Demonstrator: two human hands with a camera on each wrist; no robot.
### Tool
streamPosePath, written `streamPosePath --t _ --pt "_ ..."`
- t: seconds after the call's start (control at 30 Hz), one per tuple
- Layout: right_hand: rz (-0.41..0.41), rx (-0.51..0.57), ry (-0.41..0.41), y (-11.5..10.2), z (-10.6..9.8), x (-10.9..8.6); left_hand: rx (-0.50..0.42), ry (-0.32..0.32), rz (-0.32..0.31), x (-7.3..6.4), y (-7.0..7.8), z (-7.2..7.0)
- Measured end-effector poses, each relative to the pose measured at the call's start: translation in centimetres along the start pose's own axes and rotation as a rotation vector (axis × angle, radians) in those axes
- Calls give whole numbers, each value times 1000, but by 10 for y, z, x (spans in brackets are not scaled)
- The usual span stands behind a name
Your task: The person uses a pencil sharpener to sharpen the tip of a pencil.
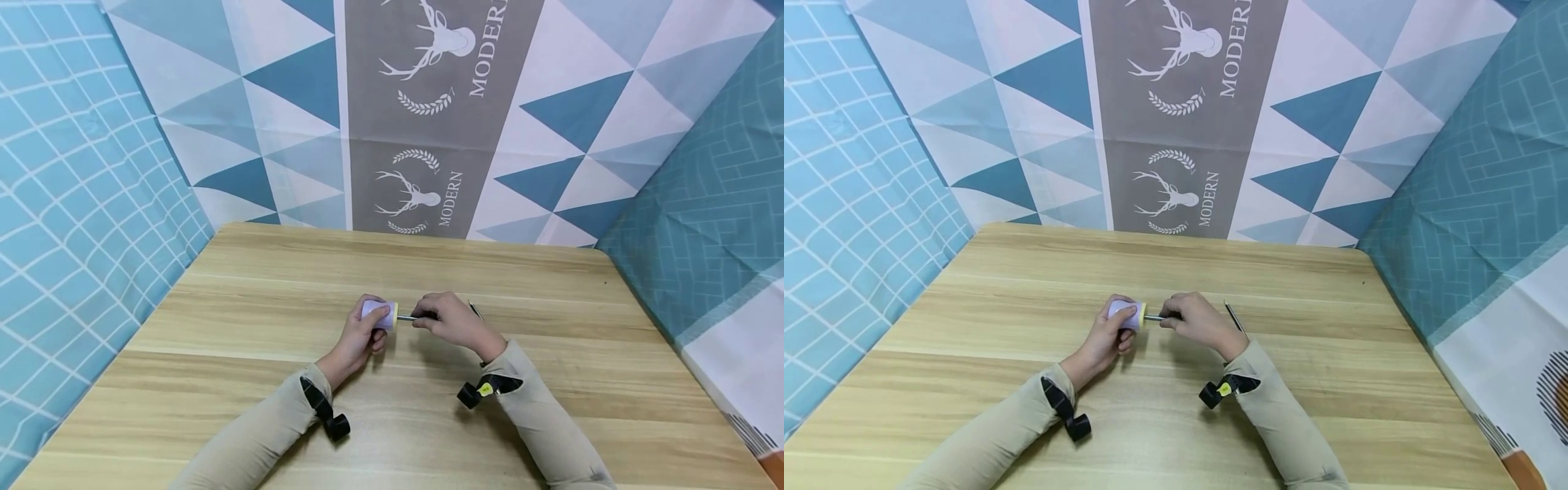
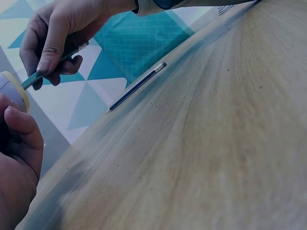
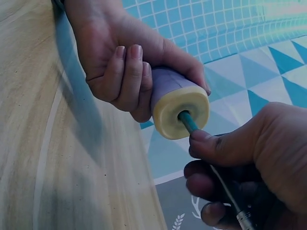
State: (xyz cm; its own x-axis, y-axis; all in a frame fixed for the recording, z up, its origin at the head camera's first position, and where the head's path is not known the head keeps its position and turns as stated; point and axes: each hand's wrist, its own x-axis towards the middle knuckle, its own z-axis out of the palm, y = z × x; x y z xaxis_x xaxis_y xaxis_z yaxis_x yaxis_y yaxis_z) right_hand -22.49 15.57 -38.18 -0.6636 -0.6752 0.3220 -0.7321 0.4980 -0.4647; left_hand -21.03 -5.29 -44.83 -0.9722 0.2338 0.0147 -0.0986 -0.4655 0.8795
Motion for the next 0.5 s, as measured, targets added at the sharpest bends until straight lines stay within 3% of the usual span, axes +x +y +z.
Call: streamPosePath --t 0.27,0.4,0.5 --pt "44 -62 -111 -3 -3 1 -3 1 12 0 -1 0" --pt "67 -33 -166 -5 -4 2 -9 4 8 -1 0 0" --pt "87 7 -160 -6 -5 2 -10 8 10 -1 1 0"
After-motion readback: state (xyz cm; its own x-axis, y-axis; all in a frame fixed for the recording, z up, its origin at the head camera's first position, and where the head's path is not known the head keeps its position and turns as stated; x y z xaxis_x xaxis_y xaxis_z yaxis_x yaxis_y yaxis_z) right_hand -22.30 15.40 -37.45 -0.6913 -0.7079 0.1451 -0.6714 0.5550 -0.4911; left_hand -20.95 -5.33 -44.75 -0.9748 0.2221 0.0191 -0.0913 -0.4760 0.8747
